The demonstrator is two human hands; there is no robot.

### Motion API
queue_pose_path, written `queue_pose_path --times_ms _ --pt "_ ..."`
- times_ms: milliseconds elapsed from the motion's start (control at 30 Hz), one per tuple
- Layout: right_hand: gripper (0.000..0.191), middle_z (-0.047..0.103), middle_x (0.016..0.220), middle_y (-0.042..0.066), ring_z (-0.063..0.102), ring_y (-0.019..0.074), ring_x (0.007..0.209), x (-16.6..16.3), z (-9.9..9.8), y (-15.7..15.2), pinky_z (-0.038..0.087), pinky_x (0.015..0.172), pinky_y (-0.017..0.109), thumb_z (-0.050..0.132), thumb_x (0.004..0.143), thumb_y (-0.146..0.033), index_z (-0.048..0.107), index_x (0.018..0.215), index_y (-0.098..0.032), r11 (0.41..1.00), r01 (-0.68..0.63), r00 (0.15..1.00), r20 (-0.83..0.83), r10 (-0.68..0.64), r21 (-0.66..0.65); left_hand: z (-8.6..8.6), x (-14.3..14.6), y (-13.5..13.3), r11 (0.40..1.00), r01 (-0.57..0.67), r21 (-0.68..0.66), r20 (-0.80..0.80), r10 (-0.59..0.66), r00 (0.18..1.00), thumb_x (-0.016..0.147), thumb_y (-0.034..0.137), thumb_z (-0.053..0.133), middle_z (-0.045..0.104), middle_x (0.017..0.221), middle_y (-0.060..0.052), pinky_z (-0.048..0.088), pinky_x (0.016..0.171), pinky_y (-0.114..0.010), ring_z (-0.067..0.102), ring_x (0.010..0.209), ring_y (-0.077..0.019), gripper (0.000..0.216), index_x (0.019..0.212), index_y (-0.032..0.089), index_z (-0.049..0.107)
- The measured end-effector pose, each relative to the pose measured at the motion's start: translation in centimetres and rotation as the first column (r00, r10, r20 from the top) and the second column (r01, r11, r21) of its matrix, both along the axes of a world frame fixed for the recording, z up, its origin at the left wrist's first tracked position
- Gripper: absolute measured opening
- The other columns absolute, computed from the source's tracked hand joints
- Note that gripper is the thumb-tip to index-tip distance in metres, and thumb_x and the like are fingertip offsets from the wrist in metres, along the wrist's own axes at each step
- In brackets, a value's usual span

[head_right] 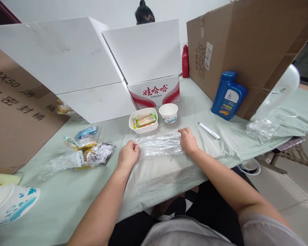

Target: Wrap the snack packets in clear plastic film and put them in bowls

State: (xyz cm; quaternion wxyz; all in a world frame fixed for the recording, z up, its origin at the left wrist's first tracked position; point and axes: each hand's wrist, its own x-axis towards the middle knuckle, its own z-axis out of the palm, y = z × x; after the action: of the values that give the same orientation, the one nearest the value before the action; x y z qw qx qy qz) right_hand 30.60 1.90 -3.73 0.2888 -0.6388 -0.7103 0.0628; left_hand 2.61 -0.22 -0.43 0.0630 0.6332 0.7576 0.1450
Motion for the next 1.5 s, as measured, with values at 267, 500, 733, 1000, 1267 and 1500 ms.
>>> queue_pose_path --times_ms 267,500,733,1000,1267,1500 --pt "0.043 0.055 0.127 0.015 0.064 0.0227 0.086 -0.9 0.2 -0.2 0.049 0.072 0.032 0.039 0.092 -0.014 0.056 0.131 -0.017 0.992 0.055 0.986 0.160 -0.037 -0.115 -0.7 -0.1 0.5 1.000 -0.030 0.010 0.000 0.030 1.000 0.090 0.029 0.053 0.073 0.098 -0.009 0.043 0.073 -0.030 0.067 0.093 -0.0255 0.015 0.100 0.021 0.061" --pt "0.040 0.054 0.125 0.017 0.064 0.0224 0.083 -1.4 1.0 -0.4 0.046 0.068 0.032 0.036 0.093 -0.010 0.056 0.127 -0.017 0.973 0.082 0.957 0.291 -0.016 -0.216 -0.3 -2.2 1.5 0.992 -0.118 0.037 -0.009 0.118 0.993 0.088 0.038 0.058 0.071 0.086 -0.009 0.045 0.070 -0.032 0.067 0.086 -0.0279 0.020 0.095 0.020 0.063" --pt "0.038 0.054 0.123 0.015 0.063 0.0217 0.090 -1.6 1.3 -0.5 0.045 0.074 0.030 0.032 0.094 -0.009 0.053 0.126 -0.017 0.963 0.074 0.933 0.359 0.025 -0.259 -0.4 -1.0 0.5 0.939 0.188 0.288 -0.094 -0.167 0.981 0.095 0.027 0.044 0.066 0.113 -0.012 0.046 0.094 -0.036 0.061 0.107 -0.0235 0.024 0.109 0.018 0.062" --pt "0.033 0.057 0.118 0.014 0.063 0.0195 0.082 0.5 2.7 -0.4 0.044 0.071 0.030 0.036 0.094 -0.009 0.059 0.115 -0.018 0.955 0.080 0.907 0.418 0.050 -0.287 -2.2 1.4 -0.6 0.752 0.646 -0.129 -0.154 -0.659 0.736 0.093 0.056 0.045 0.023 0.160 -0.009 0.011 0.117 -0.061 0.016 0.149 -0.0310 0.064 0.149 0.028 0.033" --pt "0.031 0.056 0.124 0.018 0.053 0.0289 0.115 3.7 4.8 -2.5 0.043 0.097 0.041 0.044 0.096 -0.025 0.065 0.116 -0.014 0.989 -0.092 0.904 0.406 0.131 -0.115 -1.8 1.5 -0.9 0.767 0.630 -0.125 -0.147 -0.642 0.752 0.093 0.053 0.048 0.022 0.161 -0.007 0.009 0.118 -0.058 0.013 0.149 -0.0297 0.063 0.149 0.028 0.034" --pt "0.031 0.064 0.113 0.012 0.058 0.0258 0.103 2.7 2.0 -6.5 0.048 0.092 0.044 0.055 0.093 -0.036 0.066 0.117 -0.019 0.765 -0.641 0.734 0.240 0.635 -0.062 -0.6 -0.3 -0.6 0.809 0.546 -0.217 -0.094 -0.575 0.813 0.090 0.056 0.051 0.019 0.162 -0.008 0.011 0.117 -0.059 0.009 0.150 -0.0331 0.066 0.148 0.028 0.036"
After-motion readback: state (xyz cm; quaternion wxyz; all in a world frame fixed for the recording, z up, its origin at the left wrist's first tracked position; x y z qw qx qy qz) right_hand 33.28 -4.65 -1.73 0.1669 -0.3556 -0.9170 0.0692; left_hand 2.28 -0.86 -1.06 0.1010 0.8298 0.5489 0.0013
